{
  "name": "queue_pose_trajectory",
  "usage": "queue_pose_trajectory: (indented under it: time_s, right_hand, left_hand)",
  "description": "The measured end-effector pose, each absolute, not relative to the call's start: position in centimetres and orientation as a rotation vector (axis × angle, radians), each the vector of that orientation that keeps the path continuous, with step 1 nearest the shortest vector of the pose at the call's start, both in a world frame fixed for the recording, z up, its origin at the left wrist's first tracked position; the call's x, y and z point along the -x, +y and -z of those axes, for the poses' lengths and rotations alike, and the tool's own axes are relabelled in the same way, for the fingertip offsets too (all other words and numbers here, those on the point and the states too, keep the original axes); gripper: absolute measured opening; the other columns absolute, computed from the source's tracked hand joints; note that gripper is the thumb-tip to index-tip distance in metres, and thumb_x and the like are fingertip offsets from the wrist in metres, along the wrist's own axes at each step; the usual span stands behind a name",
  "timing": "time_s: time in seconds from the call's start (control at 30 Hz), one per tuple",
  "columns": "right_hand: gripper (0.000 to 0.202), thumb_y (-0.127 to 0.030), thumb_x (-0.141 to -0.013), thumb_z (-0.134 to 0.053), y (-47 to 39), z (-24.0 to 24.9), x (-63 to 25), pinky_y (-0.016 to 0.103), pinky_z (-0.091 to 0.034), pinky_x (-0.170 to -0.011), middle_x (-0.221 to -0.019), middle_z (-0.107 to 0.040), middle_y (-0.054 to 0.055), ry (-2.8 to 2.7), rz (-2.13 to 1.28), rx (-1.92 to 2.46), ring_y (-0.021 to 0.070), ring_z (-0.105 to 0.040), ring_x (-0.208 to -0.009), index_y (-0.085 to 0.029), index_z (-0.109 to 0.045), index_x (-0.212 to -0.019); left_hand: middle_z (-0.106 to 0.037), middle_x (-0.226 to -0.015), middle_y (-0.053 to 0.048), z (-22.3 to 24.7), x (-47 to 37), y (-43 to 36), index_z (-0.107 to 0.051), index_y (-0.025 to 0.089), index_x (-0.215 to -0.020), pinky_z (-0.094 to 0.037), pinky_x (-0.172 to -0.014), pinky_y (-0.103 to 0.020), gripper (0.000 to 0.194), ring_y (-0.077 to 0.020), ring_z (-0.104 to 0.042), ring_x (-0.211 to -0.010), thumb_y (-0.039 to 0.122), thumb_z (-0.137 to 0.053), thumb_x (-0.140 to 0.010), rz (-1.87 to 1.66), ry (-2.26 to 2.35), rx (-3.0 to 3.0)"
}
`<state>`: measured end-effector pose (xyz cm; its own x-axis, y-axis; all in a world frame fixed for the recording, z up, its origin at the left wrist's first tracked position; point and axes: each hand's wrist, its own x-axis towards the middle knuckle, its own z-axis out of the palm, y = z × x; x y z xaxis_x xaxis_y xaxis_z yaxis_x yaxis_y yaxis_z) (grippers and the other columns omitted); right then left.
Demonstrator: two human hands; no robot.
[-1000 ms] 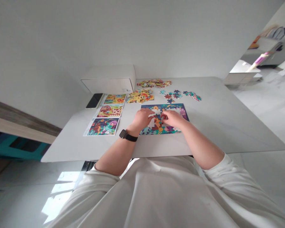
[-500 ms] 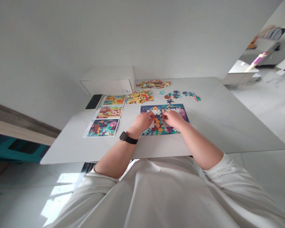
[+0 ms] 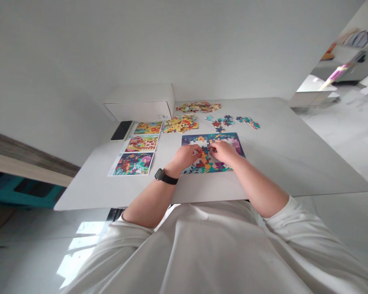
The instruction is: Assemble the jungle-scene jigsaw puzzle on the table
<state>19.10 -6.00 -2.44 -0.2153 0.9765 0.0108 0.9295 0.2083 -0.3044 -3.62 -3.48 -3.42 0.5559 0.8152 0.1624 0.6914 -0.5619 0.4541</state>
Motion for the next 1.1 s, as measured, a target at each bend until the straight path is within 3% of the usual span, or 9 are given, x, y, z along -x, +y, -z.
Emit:
queue_pose_trajectory:
  time_s: [0.23,0.5,0.77,1.1]
  right_hand:
    - [0.025,-0.027,-0.099,-0.069,-5.7,2.8,-19.0,0.032,-0.050,-0.097,-0.121,-0.074,0.011,-2.291,-0.305,1.816,0.0234,-0.068,-0.111,-0.022,-0.079,-0.121]
    - [0.017,-0.025,-0.098,-0.068,-5.5,3.0,-18.7,0.031,-0.050,-0.091,-0.114,-0.076,0.010,-2.234,-0.318,1.795,0.0228,-0.069,-0.103,-0.022,-0.080,-0.109]
    - [0.015,-0.024,-0.098,-0.069,-5.4,3.0,-18.7,0.031,-0.049,-0.090,-0.113,-0.076,0.009,-2.213,-0.333,1.802,0.0225,-0.069,-0.103,-0.023,-0.081,-0.108]
    - [0.022,-0.019,-0.096,-0.070,-5.5,2.5,-19.6,0.032,-0.051,-0.093,-0.116,-0.078,0.009,-2.210,-0.342,1.739,0.0225,-0.071,-0.105,-0.021,-0.082,-0.114]
  left_hand:
    - [-0.081,-0.120,-0.006,3.0,3.8,-3.6,-0.084,0.026,-0.119,-0.056,-0.104,-0.036,0.034,-0.0245,-0.073,-0.112,0.015,-0.064,-0.094,-0.474,1.044,-2.605]
    - [-0.078,-0.125,-0.006,3.0,3.8,-3.6,-0.084,0.031,-0.122,-0.051,-0.111,-0.040,0.037,-0.0254,-0.071,-0.117,0.018,-0.063,-0.095,-0.362,1.037,-2.692]
    - [-0.074,-0.129,-0.006,2.8,3.8,-4.1,-0.083,0.032,-0.122,-0.049,-0.113,-0.042,0.038,-0.0266,-0.068,-0.121,0.019,-0.060,-0.095,-0.310,1.060,-2.699]
    - [-0.072,-0.134,-0.009,2.7,3.8,-4.7,-0.081,0.028,-0.127,-0.052,-0.113,-0.042,0.034,-0.0277,-0.069,-0.124,0.032,-0.065,-0.097,-0.339,1.040,-2.668]
